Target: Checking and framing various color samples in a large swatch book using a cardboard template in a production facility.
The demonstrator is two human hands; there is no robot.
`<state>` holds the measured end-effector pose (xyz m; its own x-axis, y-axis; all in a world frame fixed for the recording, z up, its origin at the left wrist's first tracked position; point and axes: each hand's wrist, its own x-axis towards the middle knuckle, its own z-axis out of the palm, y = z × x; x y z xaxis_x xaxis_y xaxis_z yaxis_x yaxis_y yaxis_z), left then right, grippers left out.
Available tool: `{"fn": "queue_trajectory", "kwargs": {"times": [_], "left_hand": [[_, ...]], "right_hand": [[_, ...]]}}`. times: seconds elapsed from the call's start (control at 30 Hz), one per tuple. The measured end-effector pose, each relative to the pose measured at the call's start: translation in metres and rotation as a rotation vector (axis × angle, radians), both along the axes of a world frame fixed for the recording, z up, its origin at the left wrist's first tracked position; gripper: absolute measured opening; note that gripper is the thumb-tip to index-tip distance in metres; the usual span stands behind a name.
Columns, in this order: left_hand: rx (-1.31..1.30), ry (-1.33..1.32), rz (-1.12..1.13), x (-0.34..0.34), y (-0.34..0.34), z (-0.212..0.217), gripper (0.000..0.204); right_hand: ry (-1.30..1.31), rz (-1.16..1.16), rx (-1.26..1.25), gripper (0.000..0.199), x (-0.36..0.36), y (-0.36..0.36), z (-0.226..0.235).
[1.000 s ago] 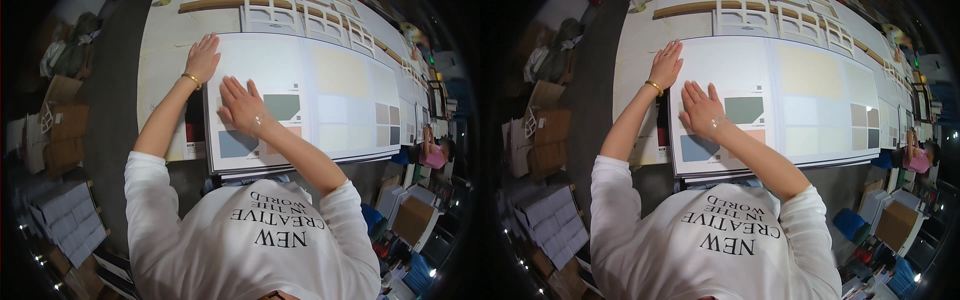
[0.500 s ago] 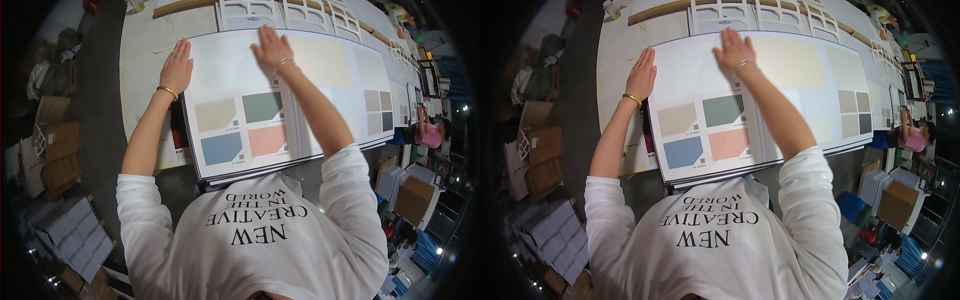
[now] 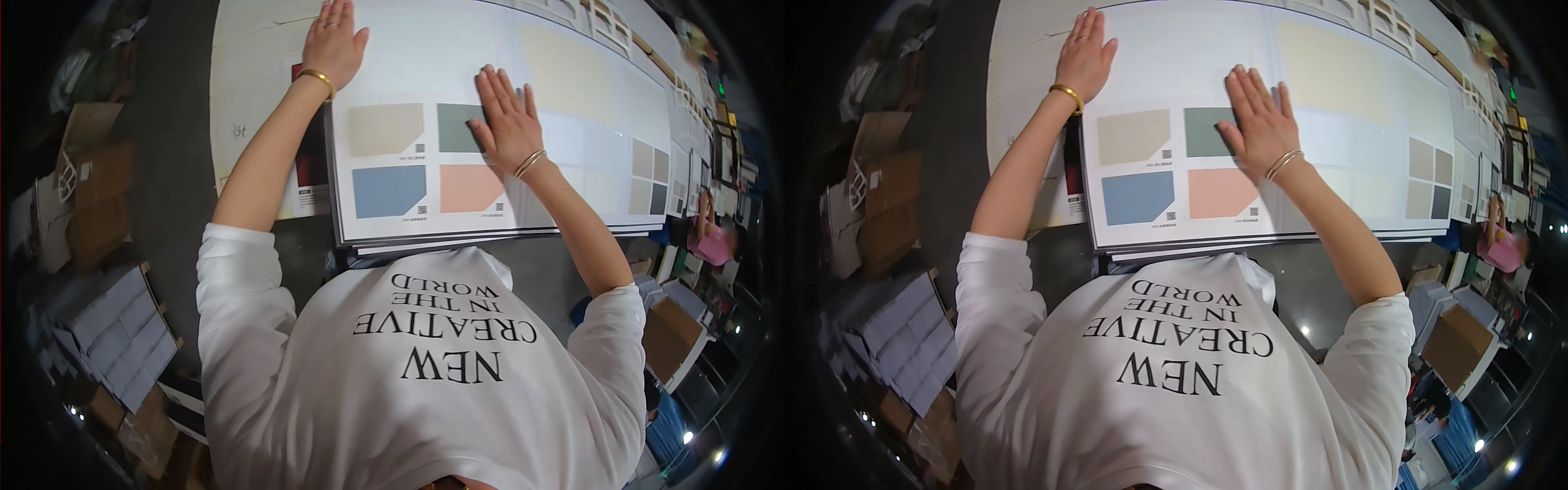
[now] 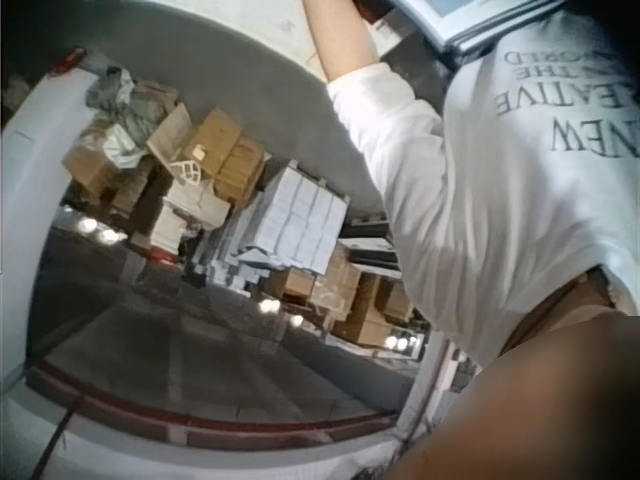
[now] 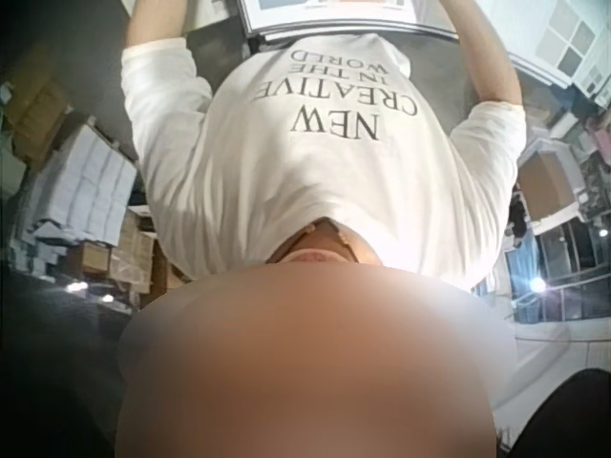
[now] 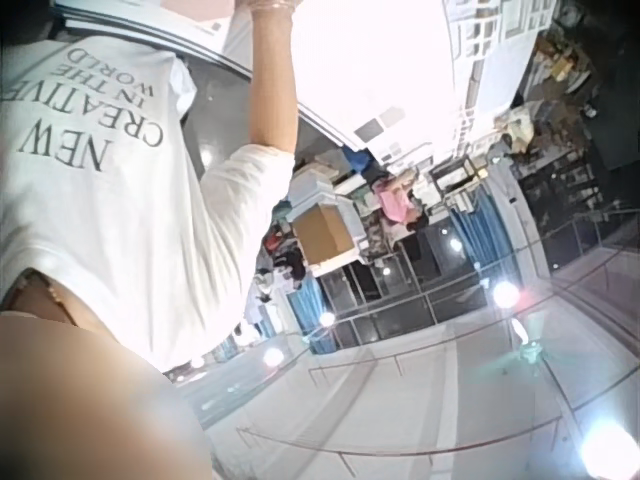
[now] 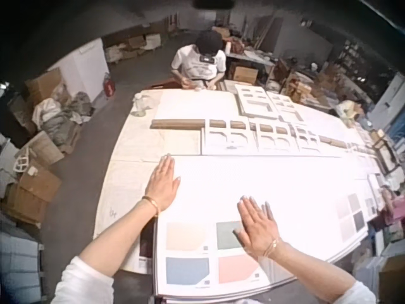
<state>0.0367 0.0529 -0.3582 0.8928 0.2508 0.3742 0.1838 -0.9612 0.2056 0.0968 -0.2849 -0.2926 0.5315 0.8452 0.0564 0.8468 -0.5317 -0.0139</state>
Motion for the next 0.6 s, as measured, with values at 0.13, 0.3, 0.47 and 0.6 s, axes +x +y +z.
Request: {"fn": "queue_trajectory", "kwargs": {"times": [0.13,0.3,0.47,0.6], "left_hand": [[-0.175,0.205,-0.003,-0.001,-0.015,0.030,0.064],[-0.130,0.121,0.017,-0.007,-0.002,0.018,0.061],[-0.093,0.163,0.032,-0.003,-0.010,0.028,0.061],[-0.064,0.093,0.033,0.001,0.000,0.001,0.058]], "right_hand": [[-0.004,-0.063,-0.033,0.072,-0.013,0.050,-0.001],[0.135,0.229,0.008,0.069,-0.090,0.119,0.004],[0.343,0.543,-0.008,0.068,-0.162,0.072,0.015],[0.422,0.669,-0.002,0.064,-0.195,0.034,0.007]]}}
